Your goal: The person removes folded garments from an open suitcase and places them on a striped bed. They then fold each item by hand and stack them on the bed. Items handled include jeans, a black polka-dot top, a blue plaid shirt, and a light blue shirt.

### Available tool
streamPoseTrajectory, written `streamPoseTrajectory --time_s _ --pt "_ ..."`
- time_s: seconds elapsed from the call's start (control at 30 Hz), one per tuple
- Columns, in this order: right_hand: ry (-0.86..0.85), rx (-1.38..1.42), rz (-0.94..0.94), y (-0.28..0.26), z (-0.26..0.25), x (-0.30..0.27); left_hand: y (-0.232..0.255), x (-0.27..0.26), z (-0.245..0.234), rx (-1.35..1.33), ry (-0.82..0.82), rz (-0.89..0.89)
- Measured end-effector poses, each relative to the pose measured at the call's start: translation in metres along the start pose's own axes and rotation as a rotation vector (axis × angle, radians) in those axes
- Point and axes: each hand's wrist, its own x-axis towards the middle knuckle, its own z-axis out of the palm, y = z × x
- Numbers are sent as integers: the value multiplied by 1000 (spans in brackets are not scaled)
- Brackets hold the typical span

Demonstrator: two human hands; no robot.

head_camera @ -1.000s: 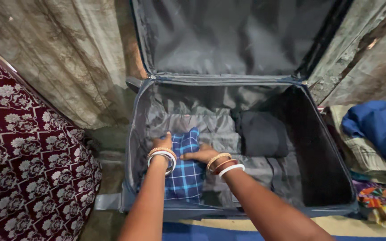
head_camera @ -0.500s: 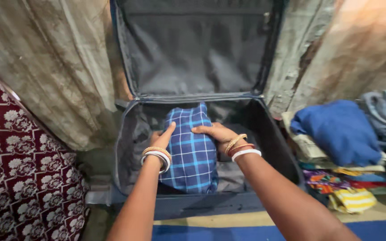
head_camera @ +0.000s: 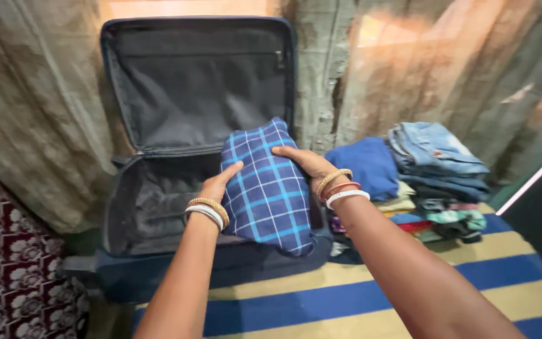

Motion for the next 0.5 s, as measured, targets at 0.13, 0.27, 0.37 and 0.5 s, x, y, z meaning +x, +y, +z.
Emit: streamPoseTrajectory --time_s 0.13,0.27,0.37,0.5 --pt "-5 -14 -47 8 -63 -26 -4 -28 54 8 46 125" --pt "190 -114 32 27 -145 -52 -11 -54 113 -139 -26 216" --pt "292 -19 198 40 -187 -86 -13 -68 157 -218 -40 270" --pt "26 226 266 47 -223 -126 -20 -73 207 -281 -74 294"
